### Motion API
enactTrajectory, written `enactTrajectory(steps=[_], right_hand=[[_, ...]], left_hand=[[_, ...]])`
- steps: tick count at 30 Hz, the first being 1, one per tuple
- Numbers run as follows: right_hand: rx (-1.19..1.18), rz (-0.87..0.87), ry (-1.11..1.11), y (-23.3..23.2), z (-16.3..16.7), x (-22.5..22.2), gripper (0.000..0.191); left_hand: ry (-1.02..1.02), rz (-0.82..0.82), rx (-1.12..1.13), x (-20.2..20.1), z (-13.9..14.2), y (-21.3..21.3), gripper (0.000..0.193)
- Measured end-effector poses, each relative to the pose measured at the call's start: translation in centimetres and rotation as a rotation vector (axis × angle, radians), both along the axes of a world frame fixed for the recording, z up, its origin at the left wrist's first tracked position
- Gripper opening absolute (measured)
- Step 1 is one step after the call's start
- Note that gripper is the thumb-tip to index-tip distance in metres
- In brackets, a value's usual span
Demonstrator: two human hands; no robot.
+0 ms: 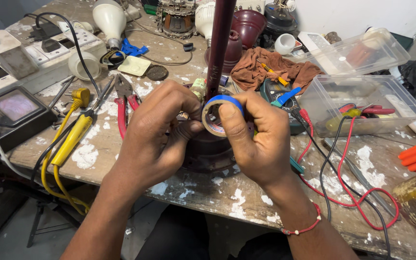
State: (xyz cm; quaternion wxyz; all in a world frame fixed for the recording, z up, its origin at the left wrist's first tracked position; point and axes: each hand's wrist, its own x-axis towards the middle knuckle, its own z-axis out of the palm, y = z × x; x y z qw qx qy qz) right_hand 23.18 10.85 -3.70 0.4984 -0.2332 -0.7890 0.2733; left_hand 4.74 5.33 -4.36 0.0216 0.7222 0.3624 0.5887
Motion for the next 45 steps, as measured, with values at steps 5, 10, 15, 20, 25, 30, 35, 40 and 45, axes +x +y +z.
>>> enactTrajectory(steps=[5, 10, 15, 20, 25, 30, 35, 40, 45], right_hand=[[-0.105, 0.022, 0.098, 0.7, -0.8, 0.1, 0.031], [-0.478, 0.095, 0.204, 1.6, -0.6, 0.4, 0.032], [-0.629, 0.199, 0.251, 1.9, -0.1, 1.1, 0.03], [-0.646, 0.193, 0.214, 1.6, 0.1, 1.1, 0.029], [-0.619, 0.22, 0.202, 1.4, 0.4, 1.3, 0.027], [-0.613, 0.214, 0.184, 1.4, 0.5, 1.3, 0.027], [-0.619, 0.213, 0.171, 1.5, 0.5, 1.3, 0.028], [-0.62, 0.218, 0.142, 1.6, 0.5, 1.2, 0.028], [-0.618, 0.244, 0.142, 1.5, 0.3, 1.1, 0.028]], left_hand=[[-0.075, -0.085, -0.144, 0.3, -0.3, -0.1, 0.026], [-0.078, -0.053, -0.121, 0.2, -0.8, 0.3, 0.025], [-0.112, -0.035, -0.118, 0.1, -1.0, 0.3, 0.03], [-0.136, 0.01, -0.13, 0.1, -1.1, 0.7, 0.027], [-0.102, 0.035, -0.08, 0.0, -1.1, 0.6, 0.017], [-0.071, -0.006, -0.054, -0.3, -0.7, 0.1, 0.014], [-0.064, -0.012, -0.056, -0.4, -0.3, 0.0, 0.015], [-0.088, -0.012, -0.086, -0.1, -0.4, -0.2, 0.014], [-0.084, -0.016, -0.094, -0.1, -0.5, -0.3, 0.016]])
